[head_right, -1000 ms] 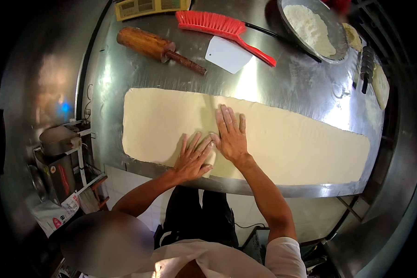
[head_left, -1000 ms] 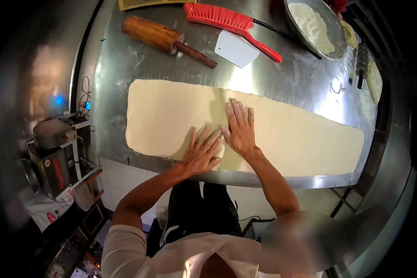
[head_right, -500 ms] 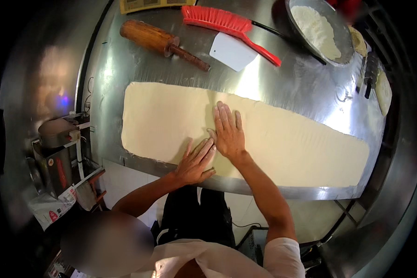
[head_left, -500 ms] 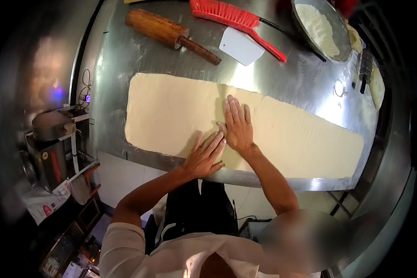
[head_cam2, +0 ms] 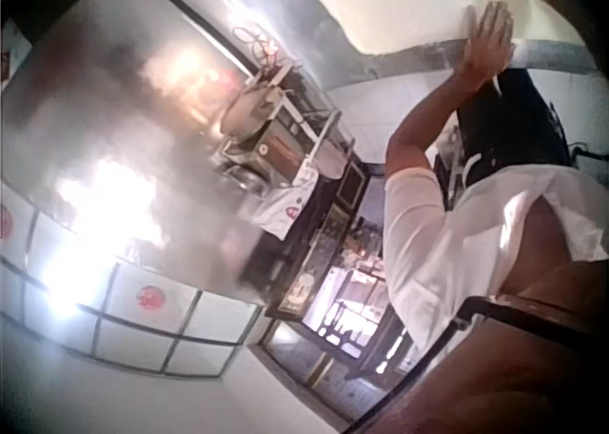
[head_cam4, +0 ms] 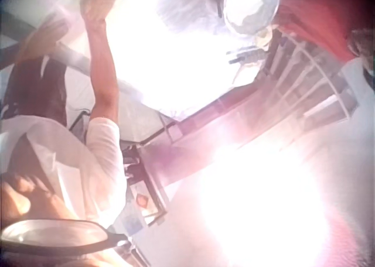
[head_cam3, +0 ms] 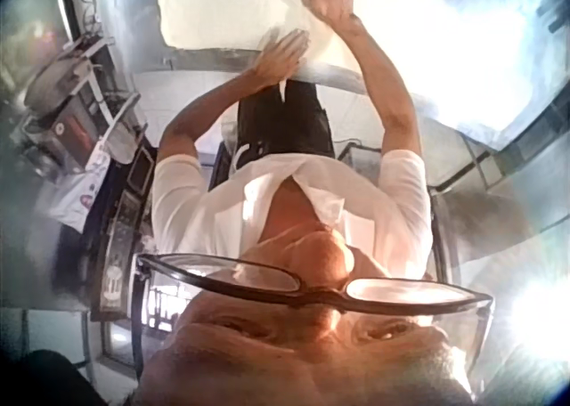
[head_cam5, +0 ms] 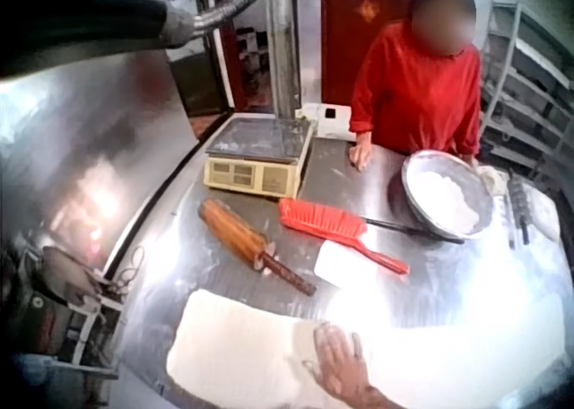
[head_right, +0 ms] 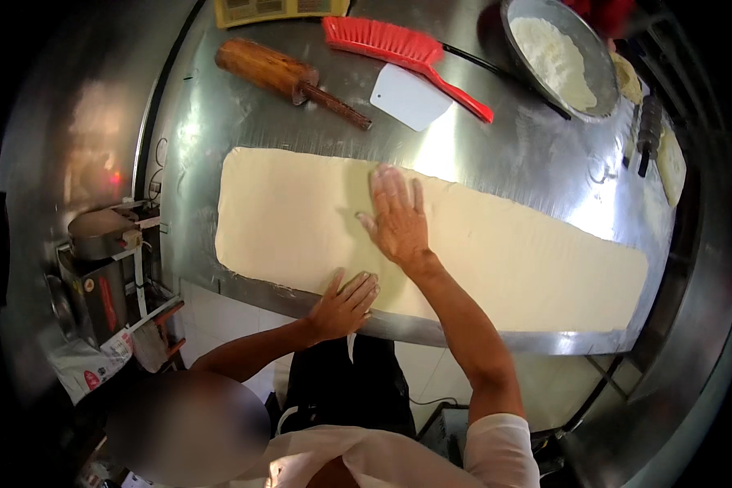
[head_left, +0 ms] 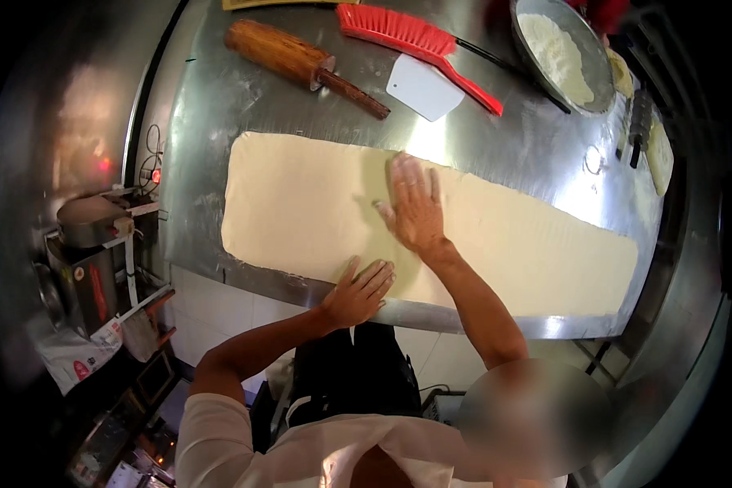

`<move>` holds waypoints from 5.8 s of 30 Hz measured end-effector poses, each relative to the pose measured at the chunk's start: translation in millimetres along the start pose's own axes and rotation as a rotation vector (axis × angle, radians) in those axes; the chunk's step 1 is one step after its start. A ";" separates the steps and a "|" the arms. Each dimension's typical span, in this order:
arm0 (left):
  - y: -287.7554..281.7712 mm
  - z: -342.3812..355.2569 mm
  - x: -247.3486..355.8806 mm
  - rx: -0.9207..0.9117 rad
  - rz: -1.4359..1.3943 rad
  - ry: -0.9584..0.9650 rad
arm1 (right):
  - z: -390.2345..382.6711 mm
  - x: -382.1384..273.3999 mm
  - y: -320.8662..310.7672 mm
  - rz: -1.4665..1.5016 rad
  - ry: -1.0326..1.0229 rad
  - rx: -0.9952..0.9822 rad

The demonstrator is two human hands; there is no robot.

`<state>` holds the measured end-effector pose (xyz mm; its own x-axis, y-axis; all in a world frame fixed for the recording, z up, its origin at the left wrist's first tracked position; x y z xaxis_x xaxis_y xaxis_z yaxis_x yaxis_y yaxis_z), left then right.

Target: The person brushes a large sheet of dough with a red brush, then uses a wooden rolling pin to flatten and smooth it. They fold the dough in half and continue to roll it out. Finally, they use a multi-blade dough cutter to slice the sheet into strips.

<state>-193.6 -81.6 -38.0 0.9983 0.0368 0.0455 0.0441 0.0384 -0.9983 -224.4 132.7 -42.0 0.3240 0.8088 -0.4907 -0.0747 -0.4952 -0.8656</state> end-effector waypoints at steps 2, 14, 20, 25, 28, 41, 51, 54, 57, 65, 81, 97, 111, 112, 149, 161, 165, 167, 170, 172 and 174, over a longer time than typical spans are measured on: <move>0.3 -4.2 2.0 0.012 -0.009 0.025 | 1.9 5.3 4.0 -0.009 -0.027 -0.024; -4.5 -13.2 -35.0 0.057 -0.097 -0.216 | -70.6 -9.8 4.0 0.117 -0.025 -0.036; -2.5 -18.3 -53.2 -0.041 -0.103 -0.202 | -113.0 -23.4 -7.5 0.288 -0.048 -0.068; 12.1 -14.9 -24.8 0.255 -0.088 -0.032 | -141.5 -16.6 5.5 0.332 -0.003 -0.082; 2.4 2.3 -10.6 0.245 -0.148 0.001 | -157.2 -16.8 16.2 0.216 -0.095 -0.158; 3.4 11.6 -11.4 0.228 -0.133 -0.113 | -170.8 -15.0 20.5 0.065 -0.282 0.065; -3.0 0.1 -19.7 0.077 -0.087 0.077 | -198.8 -15.9 9.3 0.190 -0.277 -0.015; -8.8 -0.4 -21.4 -0.035 -0.186 0.098 | -187.7 -17.8 -2.3 0.253 -0.161 -0.008; -2.3 -1.1 -12.7 -0.076 -0.158 0.045 | -180.4 -19.2 16.8 0.176 -0.091 -0.078; 1.0 1.0 -25.1 -0.105 -0.076 -0.105 | -155.8 -24.3 42.7 0.043 -0.127 -0.160; -6.9 -26.2 -13.3 -0.141 -0.091 -0.010 | -196.8 -18.9 18.0 -0.085 -0.344 -0.436; 4.8 41.8 -21.5 -0.117 -0.050 -0.117 | -16.5 6.4 -14.0 0.084 -0.171 0.004; -3.7 78.5 8.2 -0.067 -0.093 0.064 | -7.2 60.3 -40.4 0.007 -0.115 0.013; -2.9 80.4 8.4 -0.062 -0.092 0.066 | -14.2 58.9 -36.9 -0.048 -0.146 -0.029; 15.5 165.0 -83.7 -0.046 -0.124 -0.067 | -173.2 165.2 -79.3 0.019 0.379 0.168; 36.0 90.0 -22.2 -0.116 0.154 -0.549 | -274.9 247.1 -85.7 0.215 0.598 0.390; 13.0 159.0 121.3 -0.226 -0.028 -0.123 | -318.6 189.5 -82.6 0.144 0.199 0.085; 4.2 182.8 162.1 -0.241 -0.067 -0.035 | -353.4 197.4 -94.8 0.191 0.286 0.107; 4.4 199.8 180.9 -0.214 -0.059 0.048 | -403.4 206.6 -107.6 0.225 0.583 0.221; 4.3 213.3 184.6 -0.215 -0.052 0.052 | -440.9 215.0 -112.9 0.250 0.723 0.380; 4.0 226.8 192.9 -0.193 -0.067 0.101 | -469.5 233.9 -122.9 0.202 0.813 0.483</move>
<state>-9.6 152.2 -24.9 0.9912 -0.0602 0.1180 0.1075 -0.1550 -0.9820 303.3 233.9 -3.5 0.8028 0.1658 -0.5728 -0.5215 -0.2708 -0.8092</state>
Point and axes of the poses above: each hand's wrist, its own z-axis towards the middle knuckle, its own y-axis out of the palm, x = y × z, the point moved 3 cm from there along z, towards the middle knuckle, and after that the axes turned 15 degrees about z, right-handed, at the moved point
